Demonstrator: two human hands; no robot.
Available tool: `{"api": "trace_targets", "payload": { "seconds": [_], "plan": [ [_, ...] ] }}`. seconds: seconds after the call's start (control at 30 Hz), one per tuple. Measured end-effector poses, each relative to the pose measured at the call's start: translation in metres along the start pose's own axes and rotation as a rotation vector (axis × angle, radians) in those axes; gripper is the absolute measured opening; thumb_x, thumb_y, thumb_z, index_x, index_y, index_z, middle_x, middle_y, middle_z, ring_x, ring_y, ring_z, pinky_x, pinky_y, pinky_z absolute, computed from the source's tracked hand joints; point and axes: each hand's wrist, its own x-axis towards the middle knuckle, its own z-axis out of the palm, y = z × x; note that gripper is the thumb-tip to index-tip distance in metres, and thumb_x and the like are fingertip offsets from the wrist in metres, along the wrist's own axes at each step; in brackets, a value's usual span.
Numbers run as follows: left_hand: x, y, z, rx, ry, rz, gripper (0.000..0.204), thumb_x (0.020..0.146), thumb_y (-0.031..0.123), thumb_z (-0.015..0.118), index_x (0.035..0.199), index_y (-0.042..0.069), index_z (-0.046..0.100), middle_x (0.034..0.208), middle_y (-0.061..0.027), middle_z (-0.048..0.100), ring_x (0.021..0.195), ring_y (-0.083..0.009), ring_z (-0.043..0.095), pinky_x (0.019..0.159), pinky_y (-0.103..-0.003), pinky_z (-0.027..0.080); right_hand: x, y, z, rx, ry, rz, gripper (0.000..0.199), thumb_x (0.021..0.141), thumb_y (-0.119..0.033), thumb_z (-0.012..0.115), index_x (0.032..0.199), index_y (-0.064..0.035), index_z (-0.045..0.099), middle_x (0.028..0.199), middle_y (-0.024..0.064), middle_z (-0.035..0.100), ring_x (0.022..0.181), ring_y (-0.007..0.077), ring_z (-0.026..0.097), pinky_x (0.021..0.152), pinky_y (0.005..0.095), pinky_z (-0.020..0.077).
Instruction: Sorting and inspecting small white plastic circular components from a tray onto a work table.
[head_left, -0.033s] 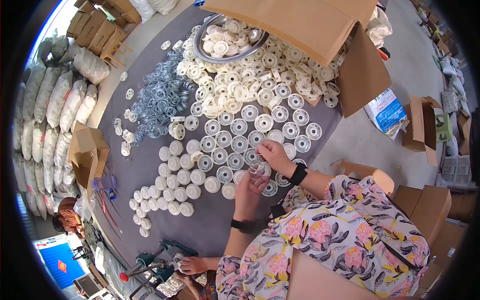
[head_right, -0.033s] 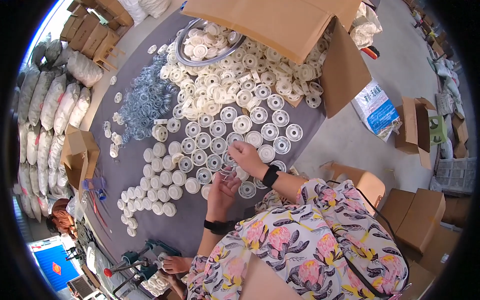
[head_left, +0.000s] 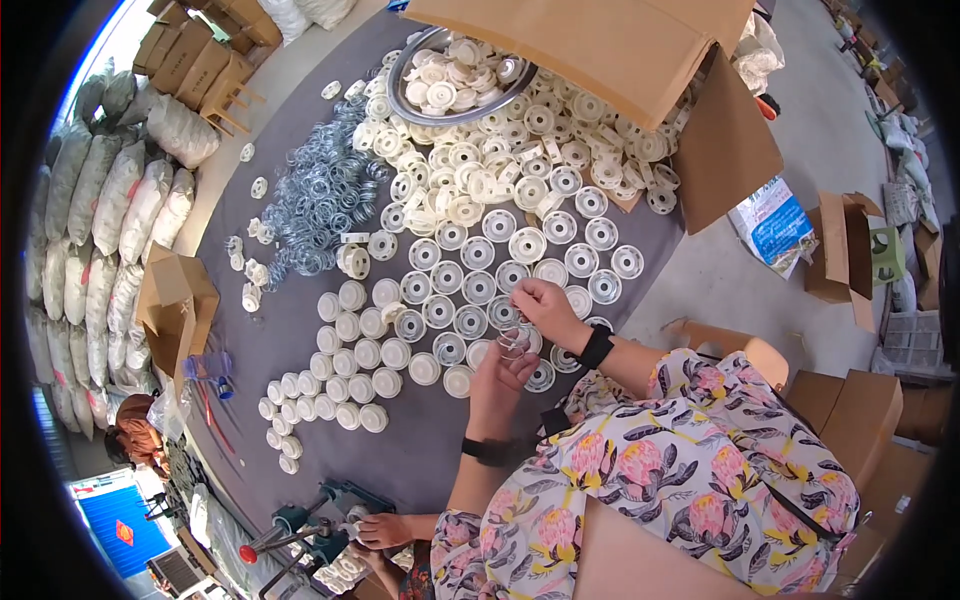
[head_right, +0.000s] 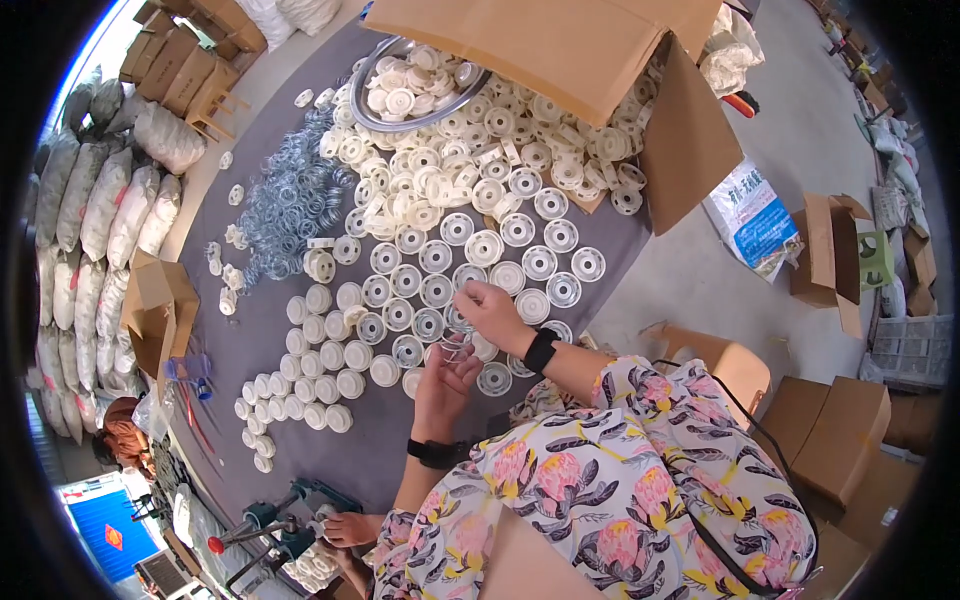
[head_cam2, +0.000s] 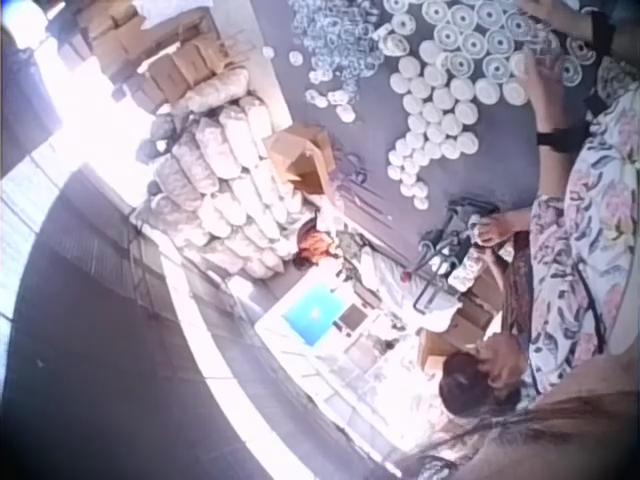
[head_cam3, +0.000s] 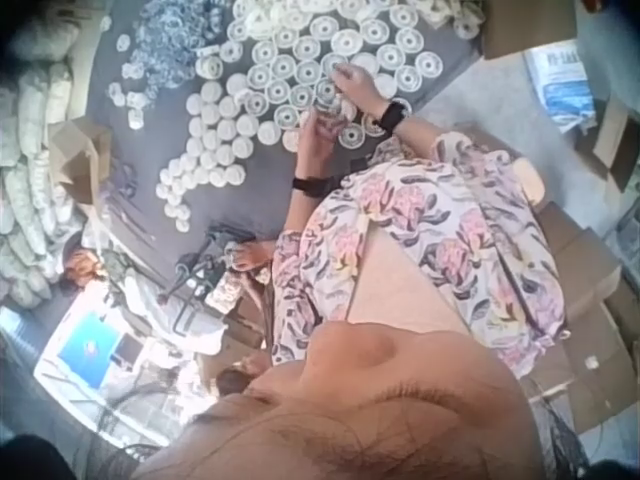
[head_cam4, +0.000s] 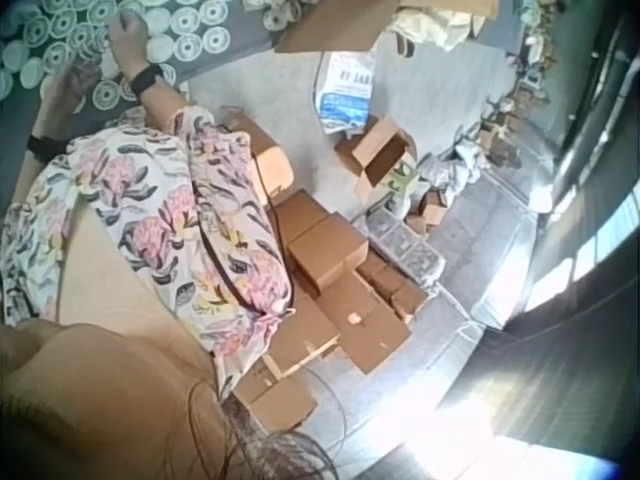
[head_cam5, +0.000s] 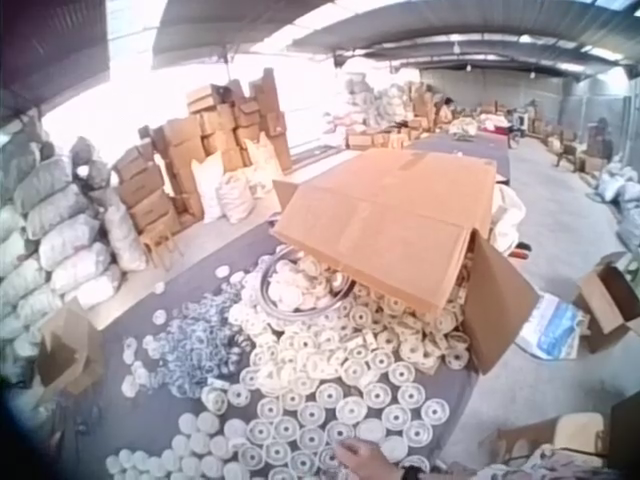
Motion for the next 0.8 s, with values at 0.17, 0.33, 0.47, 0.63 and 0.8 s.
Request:
{"api": "trace_targets", "payload": {
  "seconds": [0.17,0.33,0.47,0.63,0.8],
  "plan": [
    [0.008,0.008,-0.010,-0.203,-0.196,-0.237,0.044,0.096,0.038,0.039,0.116,0.001,0.051,0.103,-0.0134,0.059,0.086,-0.0200,0.060,0.081,-0.034,0.050,0.013,-0.015,-0.001,-0.178,-0.067,-0.161,0.022,0.083,-0.022,0.057,0.079,-0.0012,0.058,0.069,0.0082,0.057,0.063,0.0183,0.054,0.059,0.0307,0.0430],
    [0.010,0.019,0.003,-0.104,-0.084,-0.275,0.045,0.095,0.040,0.041,0.114,0.001,0.053,0.091,-0.0098,0.061,0.075,-0.0161,0.059,0.079,-0.034,0.051,0.029,-0.021,-0.001,-0.404,-0.105,-0.367,0.021,0.079,-0.026,0.060,0.075,-0.0051,0.059,0.071,0.0088,0.059,0.065,0.0257,0.057,0.058,0.0341,0.0446],
    [0.009,0.029,-0.006,0.303,0.083,-0.269,0.041,0.093,0.037,0.047,0.109,0.001,0.056,0.086,-0.0070,0.061,0.065,-0.0139,0.058,0.071,-0.034,0.053,0.031,-0.024,0.002,-0.791,-0.254,-0.606,0.025,0.078,-0.033,0.060,0.069,-0.0095,0.058,0.067,0.0065,0.058,0.064,0.0261,0.058,0.056,0.0356,0.0445],
    [0.018,0.055,-0.002,0.517,0.111,-0.226,0.037,0.093,0.036,0.046,0.102,0.003,0.057,0.082,-0.0067,0.061,0.060,-0.0139,0.058,0.063,-0.036,0.055,0.039,-0.028,0.014,-0.743,-0.267,-0.422,0.023,0.078,-0.031,0.061,0.071,-0.0091,0.058,0.068,0.0067,0.057,0.063,0.0256,0.057,0.057,0.0349,0.0445],
    [0.018,0.033,-0.023,0.224,-0.202,-0.394,0.036,0.092,0.037,0.049,0.101,0.003,0.058,0.086,-0.0061,0.060,0.068,-0.0148,0.060,0.060,-0.030,0.052,0.064,-0.062,0.024,-0.365,-0.112,-0.461,0.022,0.080,-0.026,0.062,0.079,-0.0050,0.056,0.072,0.0088,0.057,0.065,0.0229,0.056,0.060,0.0321,0.0445]
  ]
}}
